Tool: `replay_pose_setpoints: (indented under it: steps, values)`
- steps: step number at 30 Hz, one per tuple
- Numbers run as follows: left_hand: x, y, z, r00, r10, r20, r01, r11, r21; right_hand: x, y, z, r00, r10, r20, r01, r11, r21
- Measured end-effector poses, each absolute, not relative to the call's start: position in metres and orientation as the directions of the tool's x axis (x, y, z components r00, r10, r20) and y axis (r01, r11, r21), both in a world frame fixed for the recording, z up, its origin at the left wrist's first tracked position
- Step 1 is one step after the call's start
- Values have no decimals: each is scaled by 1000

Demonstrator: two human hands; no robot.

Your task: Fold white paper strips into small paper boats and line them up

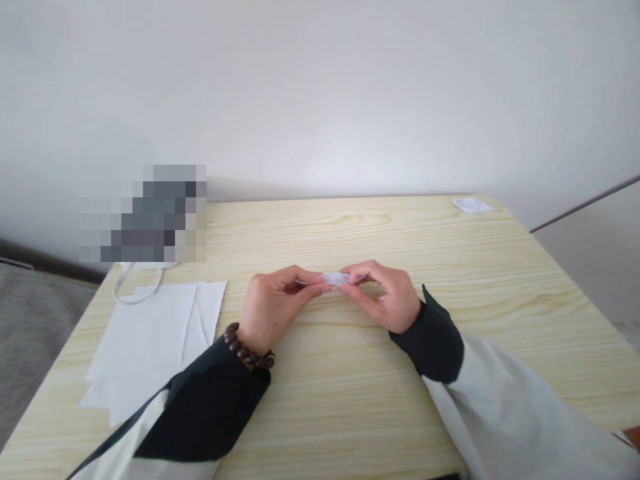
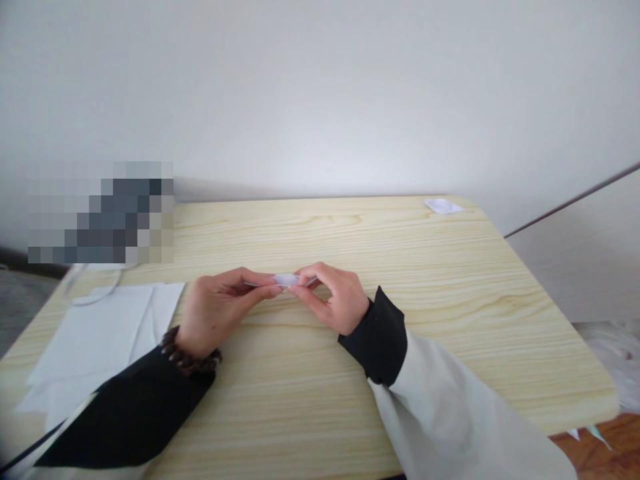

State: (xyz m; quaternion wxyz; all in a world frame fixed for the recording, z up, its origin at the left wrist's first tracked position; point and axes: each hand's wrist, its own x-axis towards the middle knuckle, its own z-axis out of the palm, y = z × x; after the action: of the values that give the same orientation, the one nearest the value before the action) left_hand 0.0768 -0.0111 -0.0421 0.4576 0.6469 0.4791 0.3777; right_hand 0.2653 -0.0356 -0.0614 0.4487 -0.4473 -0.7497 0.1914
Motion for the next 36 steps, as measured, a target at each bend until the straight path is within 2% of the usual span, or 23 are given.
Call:
replay_pose_setpoints:
  steps: [3,7,12,17,23,26,29,33,36]
  values:
    - [77,-11,-44,220,975,15,268,-75,961,264,-36,-61,-126,874,468,476,468,-745]
    - [78,-11,-43,184,980,-69,245,22,969,262,-36,-64,-34,936,351,346,341,-874]
    - [80,-10,-41,206,968,-141,102,122,987,262,-34,-66,34,982,185,227,173,-958]
    - [80,-10,-43,276,945,-175,-32,191,981,263,-31,-66,-10,993,117,34,117,-993]
    - [78,-8,-45,309,938,-159,6,165,986,267,-28,-66,-103,993,59,-57,53,-997]
    - [75,-7,-47,323,943,-85,101,55,993,268,-27,-67,-131,991,42,-57,35,-998]
    - [74,-6,-49,316,941,122,251,-207,946,268,-27,-66,-128,992,14,-65,5,-998]
    - [73,-5,-48,427,786,447,335,-597,729,267,-27,-64,-119,993,-27,-87,-37,-996]
    - [73,-5,-47,543,663,516,319,-731,603,267,-27,-63,-135,990,-47,-84,-59,-995]
